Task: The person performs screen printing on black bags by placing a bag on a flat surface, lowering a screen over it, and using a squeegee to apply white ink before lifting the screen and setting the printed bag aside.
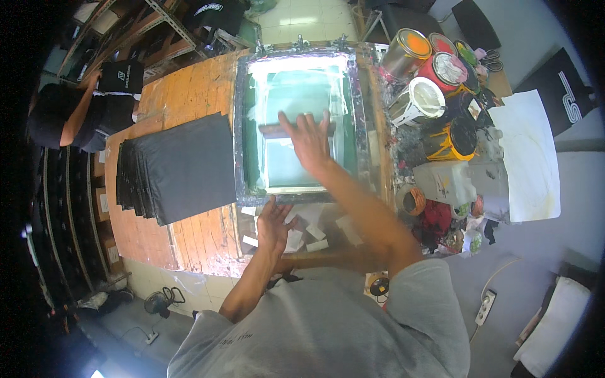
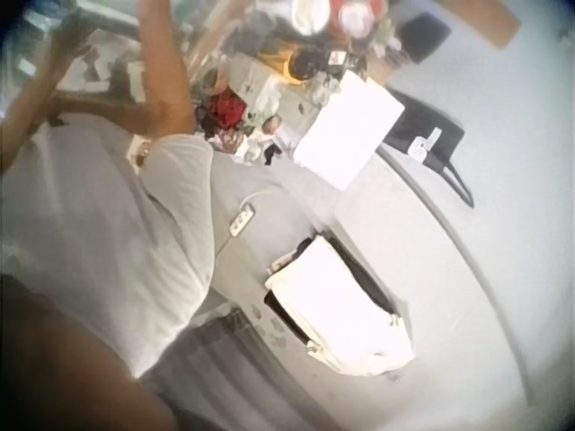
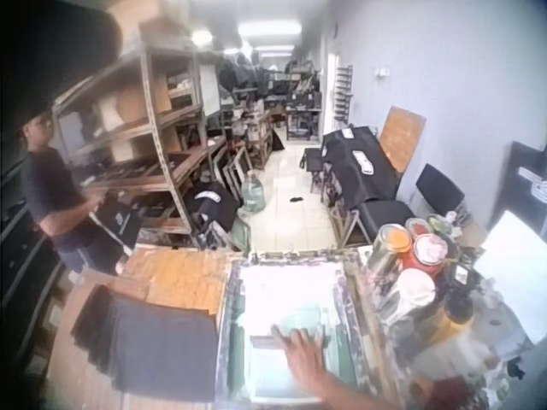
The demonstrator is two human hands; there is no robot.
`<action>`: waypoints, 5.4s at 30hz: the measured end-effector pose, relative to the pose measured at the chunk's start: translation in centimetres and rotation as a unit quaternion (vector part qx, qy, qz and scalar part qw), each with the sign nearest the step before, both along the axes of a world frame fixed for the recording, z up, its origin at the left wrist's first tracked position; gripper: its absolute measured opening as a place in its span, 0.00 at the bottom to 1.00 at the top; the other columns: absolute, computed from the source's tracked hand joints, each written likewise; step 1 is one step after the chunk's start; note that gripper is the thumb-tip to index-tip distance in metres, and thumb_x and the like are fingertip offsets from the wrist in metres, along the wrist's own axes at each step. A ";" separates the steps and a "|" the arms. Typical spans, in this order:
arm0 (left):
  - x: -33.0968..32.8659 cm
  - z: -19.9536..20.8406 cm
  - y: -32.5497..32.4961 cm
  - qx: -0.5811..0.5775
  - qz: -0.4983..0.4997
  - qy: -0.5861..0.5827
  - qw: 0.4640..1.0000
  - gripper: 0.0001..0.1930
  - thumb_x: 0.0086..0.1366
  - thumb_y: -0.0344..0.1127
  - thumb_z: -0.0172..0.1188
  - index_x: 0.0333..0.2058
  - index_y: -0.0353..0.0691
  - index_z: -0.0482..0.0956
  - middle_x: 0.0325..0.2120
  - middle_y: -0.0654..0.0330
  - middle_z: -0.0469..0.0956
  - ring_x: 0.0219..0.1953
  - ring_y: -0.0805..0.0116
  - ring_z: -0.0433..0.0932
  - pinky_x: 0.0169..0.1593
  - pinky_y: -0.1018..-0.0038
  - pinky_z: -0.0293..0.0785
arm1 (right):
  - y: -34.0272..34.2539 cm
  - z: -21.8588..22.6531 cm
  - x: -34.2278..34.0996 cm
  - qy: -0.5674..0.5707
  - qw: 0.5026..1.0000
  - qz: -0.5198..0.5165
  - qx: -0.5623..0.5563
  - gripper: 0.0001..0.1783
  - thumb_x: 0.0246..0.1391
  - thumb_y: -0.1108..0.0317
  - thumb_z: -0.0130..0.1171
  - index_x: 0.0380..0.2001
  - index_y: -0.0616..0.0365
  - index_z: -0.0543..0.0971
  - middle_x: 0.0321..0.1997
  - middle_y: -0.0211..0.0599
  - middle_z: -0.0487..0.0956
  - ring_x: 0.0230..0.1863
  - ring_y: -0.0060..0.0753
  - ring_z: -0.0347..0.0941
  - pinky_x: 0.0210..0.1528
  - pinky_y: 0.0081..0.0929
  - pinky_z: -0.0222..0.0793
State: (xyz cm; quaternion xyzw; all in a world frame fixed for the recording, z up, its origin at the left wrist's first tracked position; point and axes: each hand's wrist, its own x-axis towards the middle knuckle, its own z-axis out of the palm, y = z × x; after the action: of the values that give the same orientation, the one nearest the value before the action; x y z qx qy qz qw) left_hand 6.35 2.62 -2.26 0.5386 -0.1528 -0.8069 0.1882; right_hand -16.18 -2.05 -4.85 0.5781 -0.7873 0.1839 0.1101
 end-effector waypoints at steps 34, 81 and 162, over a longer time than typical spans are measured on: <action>1.4 3.6 -1.7 -0.064 0.027 0.101 0.992 0.19 0.67 0.37 0.69 0.46 0.37 0.68 0.36 0.53 0.81 0.45 0.56 0.83 0.60 0.55 0.72 | 8.2 9.8 7.4 -0.032 0.997 0.037 0.058 0.38 0.55 0.76 0.57 0.70 0.43 0.70 0.37 0.35 0.70 0.44 0.40 0.67 0.50 0.47 0.55; 7.2 -5.6 -9.2 -0.655 -0.123 -0.459 0.588 0.15 0.58 0.43 0.74 0.38 0.42 0.81 0.41 0.56 0.75 0.50 0.51 0.72 0.55 0.54 0.60 | -8.2 32.4 -9.1 -0.097 0.995 0.031 0.008 0.33 0.65 0.36 0.53 0.57 0.53 0.82 0.54 0.51 0.84 0.59 0.53 0.78 0.63 0.41 0.69; -9.7 -6.2 -2.9 -0.725 -0.467 -0.278 0.423 0.38 0.71 0.55 0.56 0.72 0.38 0.62 0.76 0.43 0.48 0.79 0.43 0.39 0.75 0.37 0.30 | 0.9 33.6 -6.4 -0.184 0.969 0.118 0.112 0.22 0.64 0.58 0.49 0.40 0.67 0.83 0.36 0.48 0.82 0.35 0.41 0.79 0.39 0.40 0.80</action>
State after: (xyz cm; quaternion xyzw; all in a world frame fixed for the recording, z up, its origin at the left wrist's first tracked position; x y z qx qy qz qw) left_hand -3.32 -0.30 -8.42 0.2443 -0.9535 -0.1688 0.0511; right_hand -22.53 -1.19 28.80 0.6316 -0.7360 0.2096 -0.1243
